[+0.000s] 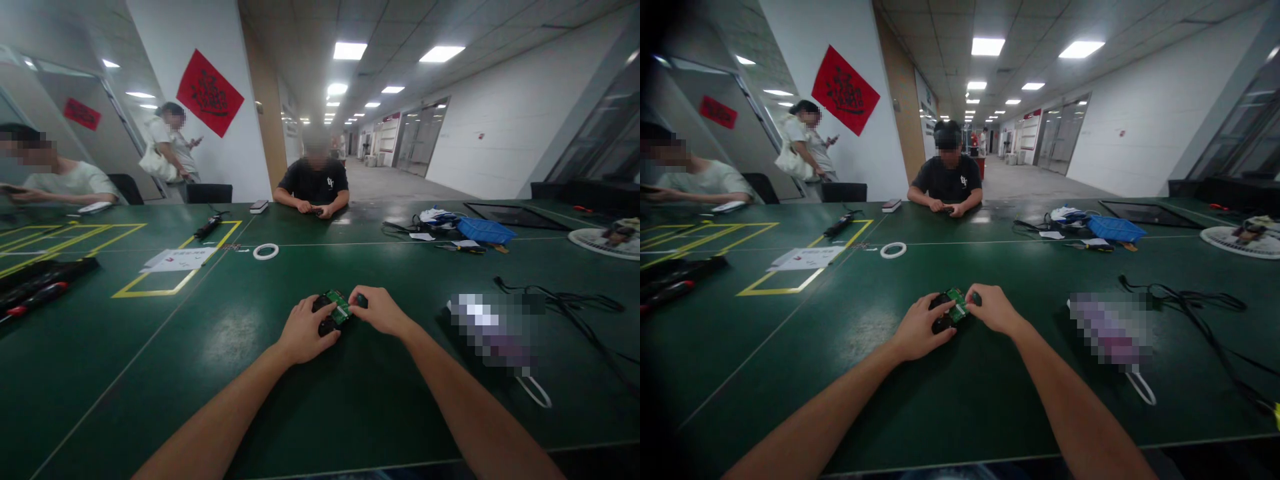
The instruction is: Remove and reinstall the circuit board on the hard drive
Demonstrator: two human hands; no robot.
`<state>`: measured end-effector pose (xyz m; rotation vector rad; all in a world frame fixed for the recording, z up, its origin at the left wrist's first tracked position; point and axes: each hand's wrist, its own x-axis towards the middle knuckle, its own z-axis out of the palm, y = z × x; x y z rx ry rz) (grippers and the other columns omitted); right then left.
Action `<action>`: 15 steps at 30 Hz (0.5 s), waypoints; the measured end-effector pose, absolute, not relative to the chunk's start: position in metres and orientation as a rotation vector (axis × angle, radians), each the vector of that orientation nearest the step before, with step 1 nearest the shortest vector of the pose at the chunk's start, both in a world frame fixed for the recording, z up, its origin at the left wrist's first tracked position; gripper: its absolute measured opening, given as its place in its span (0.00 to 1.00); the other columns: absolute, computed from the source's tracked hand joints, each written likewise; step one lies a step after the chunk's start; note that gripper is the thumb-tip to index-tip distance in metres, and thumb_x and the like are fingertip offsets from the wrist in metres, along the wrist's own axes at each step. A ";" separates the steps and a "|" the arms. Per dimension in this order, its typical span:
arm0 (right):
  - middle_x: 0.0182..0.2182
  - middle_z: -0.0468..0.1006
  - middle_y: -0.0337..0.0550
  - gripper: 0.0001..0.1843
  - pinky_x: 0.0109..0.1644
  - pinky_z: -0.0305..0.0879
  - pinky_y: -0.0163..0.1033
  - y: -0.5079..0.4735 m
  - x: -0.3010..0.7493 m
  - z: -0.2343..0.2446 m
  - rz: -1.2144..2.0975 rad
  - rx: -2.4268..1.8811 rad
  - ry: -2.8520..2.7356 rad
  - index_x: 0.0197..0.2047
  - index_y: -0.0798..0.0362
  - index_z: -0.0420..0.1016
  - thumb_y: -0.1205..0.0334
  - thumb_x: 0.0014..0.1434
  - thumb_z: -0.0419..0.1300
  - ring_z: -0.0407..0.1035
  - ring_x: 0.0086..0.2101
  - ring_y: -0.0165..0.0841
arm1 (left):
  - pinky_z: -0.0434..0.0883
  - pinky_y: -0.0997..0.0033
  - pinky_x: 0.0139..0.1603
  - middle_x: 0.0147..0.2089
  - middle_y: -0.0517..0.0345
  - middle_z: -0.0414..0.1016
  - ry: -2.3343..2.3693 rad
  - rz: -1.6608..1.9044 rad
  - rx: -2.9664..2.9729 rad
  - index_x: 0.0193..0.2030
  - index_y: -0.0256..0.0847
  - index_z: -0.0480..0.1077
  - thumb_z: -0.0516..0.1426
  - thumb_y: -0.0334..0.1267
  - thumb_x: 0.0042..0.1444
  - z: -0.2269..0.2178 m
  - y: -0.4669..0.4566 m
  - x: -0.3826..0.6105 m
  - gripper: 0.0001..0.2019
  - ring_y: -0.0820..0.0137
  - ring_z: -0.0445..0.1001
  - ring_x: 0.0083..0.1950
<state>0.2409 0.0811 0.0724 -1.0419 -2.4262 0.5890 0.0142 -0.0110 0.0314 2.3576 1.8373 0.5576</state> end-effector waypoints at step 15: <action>0.35 0.80 0.39 0.06 0.34 0.65 0.34 0.078 0.235 0.064 0.853 -1.090 -2.335 0.40 0.52 0.77 0.60 0.58 0.65 0.71 0.26 0.27 | 0.61 0.45 0.66 0.72 0.46 0.55 1.836 0.544 2.353 0.70 0.55 0.63 0.60 0.58 0.57 0.031 -0.010 0.013 0.34 0.45 0.60 0.69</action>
